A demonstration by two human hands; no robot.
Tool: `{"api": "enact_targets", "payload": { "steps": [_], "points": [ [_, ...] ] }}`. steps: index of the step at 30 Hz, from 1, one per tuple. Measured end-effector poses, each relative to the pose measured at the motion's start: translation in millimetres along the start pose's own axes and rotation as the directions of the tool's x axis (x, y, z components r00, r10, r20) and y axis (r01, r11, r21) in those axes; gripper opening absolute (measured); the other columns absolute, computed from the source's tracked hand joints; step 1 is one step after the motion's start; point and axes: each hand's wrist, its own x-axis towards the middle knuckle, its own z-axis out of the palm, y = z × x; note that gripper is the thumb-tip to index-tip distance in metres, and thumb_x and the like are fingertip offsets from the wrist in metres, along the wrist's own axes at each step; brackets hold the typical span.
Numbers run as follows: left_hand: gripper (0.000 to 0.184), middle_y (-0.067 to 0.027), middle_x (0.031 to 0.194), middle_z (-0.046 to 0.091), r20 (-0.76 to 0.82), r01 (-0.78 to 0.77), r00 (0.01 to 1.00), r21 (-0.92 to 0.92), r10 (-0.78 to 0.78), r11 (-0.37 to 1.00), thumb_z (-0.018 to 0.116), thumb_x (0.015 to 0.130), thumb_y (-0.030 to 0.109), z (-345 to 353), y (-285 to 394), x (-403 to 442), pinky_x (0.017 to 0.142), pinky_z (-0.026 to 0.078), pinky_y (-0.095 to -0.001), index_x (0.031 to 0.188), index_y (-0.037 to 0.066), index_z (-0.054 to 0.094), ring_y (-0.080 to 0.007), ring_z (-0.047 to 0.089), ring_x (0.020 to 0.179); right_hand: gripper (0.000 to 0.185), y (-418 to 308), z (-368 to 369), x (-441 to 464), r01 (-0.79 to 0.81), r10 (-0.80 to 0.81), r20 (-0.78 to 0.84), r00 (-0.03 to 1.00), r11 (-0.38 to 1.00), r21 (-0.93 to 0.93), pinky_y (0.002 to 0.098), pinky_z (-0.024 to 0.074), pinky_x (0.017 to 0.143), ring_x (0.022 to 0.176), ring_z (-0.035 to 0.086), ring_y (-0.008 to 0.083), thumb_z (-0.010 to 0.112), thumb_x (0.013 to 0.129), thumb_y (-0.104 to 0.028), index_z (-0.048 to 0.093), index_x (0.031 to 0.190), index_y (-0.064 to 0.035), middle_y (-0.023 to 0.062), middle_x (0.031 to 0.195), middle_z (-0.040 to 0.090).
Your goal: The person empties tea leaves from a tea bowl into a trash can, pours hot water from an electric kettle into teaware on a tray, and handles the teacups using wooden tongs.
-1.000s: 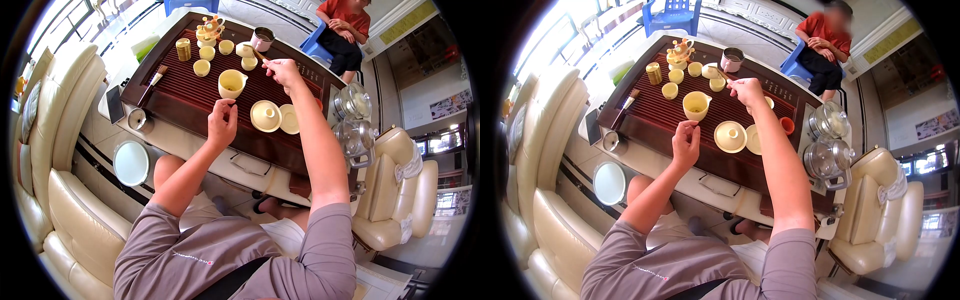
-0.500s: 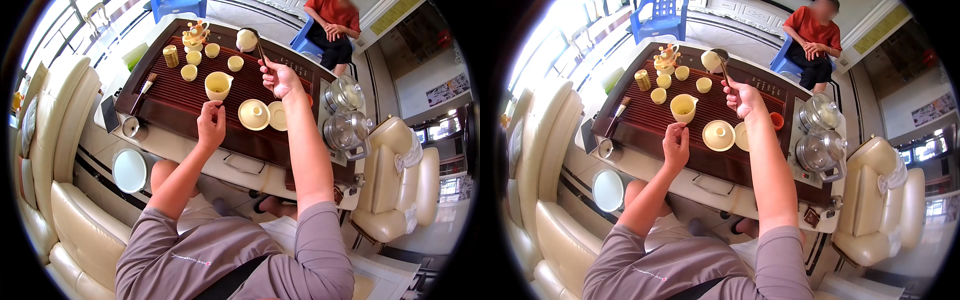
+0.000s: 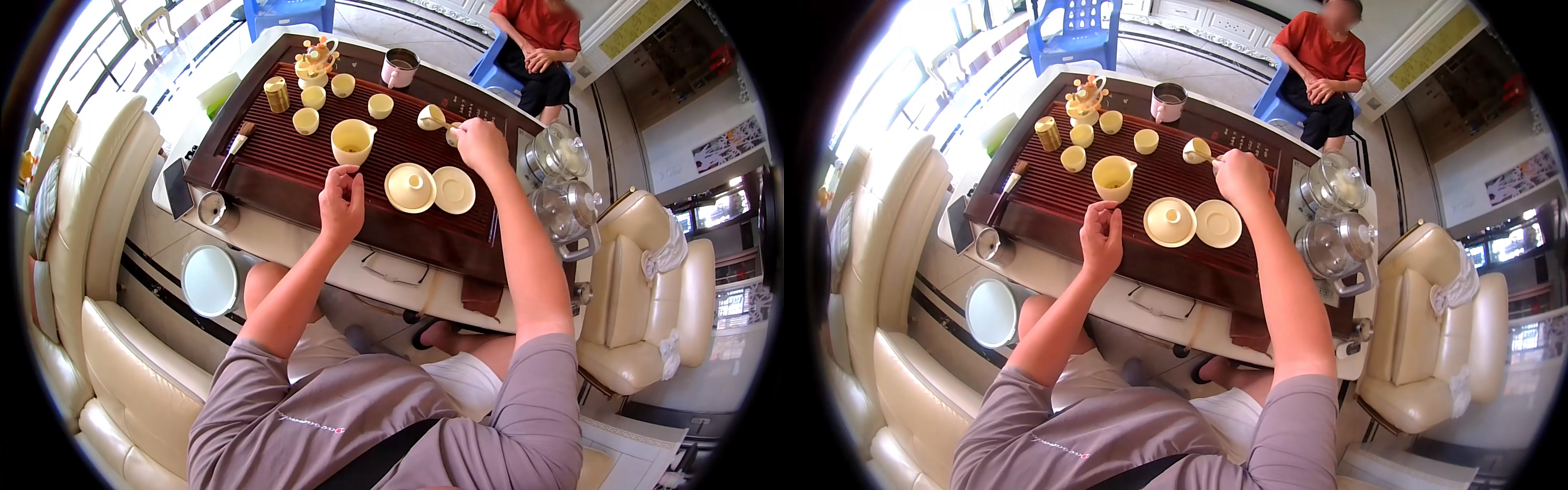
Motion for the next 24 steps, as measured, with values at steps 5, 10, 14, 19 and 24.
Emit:
{"api": "enact_targets", "payload": {
  "steps": [5,10,14,19,24],
  "points": [
    [0.012,0.0019,0.060,0.048,-0.003,-0.001,1.000,-0.008,0.001,1.000,0.059,0.097,0.005,-0.6,-0.4,-0.3,0.051,0.033,-0.0213,0.107,0.002,0.055,-0.0040,0.041,0.055,0.017,-10.5,4.5,-0.2,0.130,-0.110,0.088,0.990,0.954,-0.270,0.0439,0.0580,0.074,0.083,0.072,0.0327,0.062,0.089,-0.019,0.073,0.083,-0.0065,0.0154,0.086,0.073],
    [0.012,-0.0014,0.060,0.052,0.003,0.024,1.000,-0.013,-0.024,1.000,0.061,0.094,0.004,-1.5,-0.7,0.5,0.051,0.040,-0.0250,0.106,0.002,0.057,-0.0089,0.049,0.052,0.018,-2.7,21.4,8.0,0.224,-0.206,0.089,0.975,0.916,-0.334,0.0441,0.0583,0.073,0.083,0.072,0.0331,0.059,0.089,-0.015,0.073,0.084,-0.0061,0.0156,0.087,0.073],
    [0.013,-0.0021,0.060,0.052,0.004,0.022,1.000,-0.017,-0.022,1.000,0.061,0.094,0.003,-2.1,1.4,0.5,0.050,0.040,-0.0251,0.106,0.003,0.057,-0.0094,0.049,0.052,0.019,-21.2,-3.8,4.9,0.195,-0.169,0.104,0.980,0.917,-0.348,0.0438,0.0582,0.074,0.085,0.072,0.0336,0.059,0.090,-0.017,0.073,0.087,-0.0058,0.0160,0.088,0.073],
    [0.012,0.0015,0.061,0.049,-0.006,0.011,1.000,-0.034,-0.012,0.999,0.059,0.096,0.003,-0.7,1.1,-0.7,0.050,0.034,-0.0220,0.107,0.004,0.056,-0.0040,0.043,0.054,0.022,-49.8,-12.4,14.8,0.332,-0.332,0.050,0.942,0.897,-0.293,0.0441,0.0563,0.079,0.090,0.070,0.0317,0.059,0.093,-0.026,0.070,0.092,-0.0068,0.0118,0.096,0.070],
    [0.011,0.0016,0.061,0.050,-0.005,0.029,1.000,-0.039,-0.029,0.999,0.060,0.096,0.004,-0.9,1.6,-0.7,0.050,0.034,-0.0219,0.107,0.003,0.057,-0.0040,0.043,0.055,0.021,-68.8,28.3,33.9,0.363,-0.341,0.125,0.932,0.854,-0.372,0.0438,0.0549,0.081,0.096,0.069,0.0286,0.055,0.095,-0.022,0.070,0.096,-0.0075,0.0111,0.101,0.071]
  ]
}}
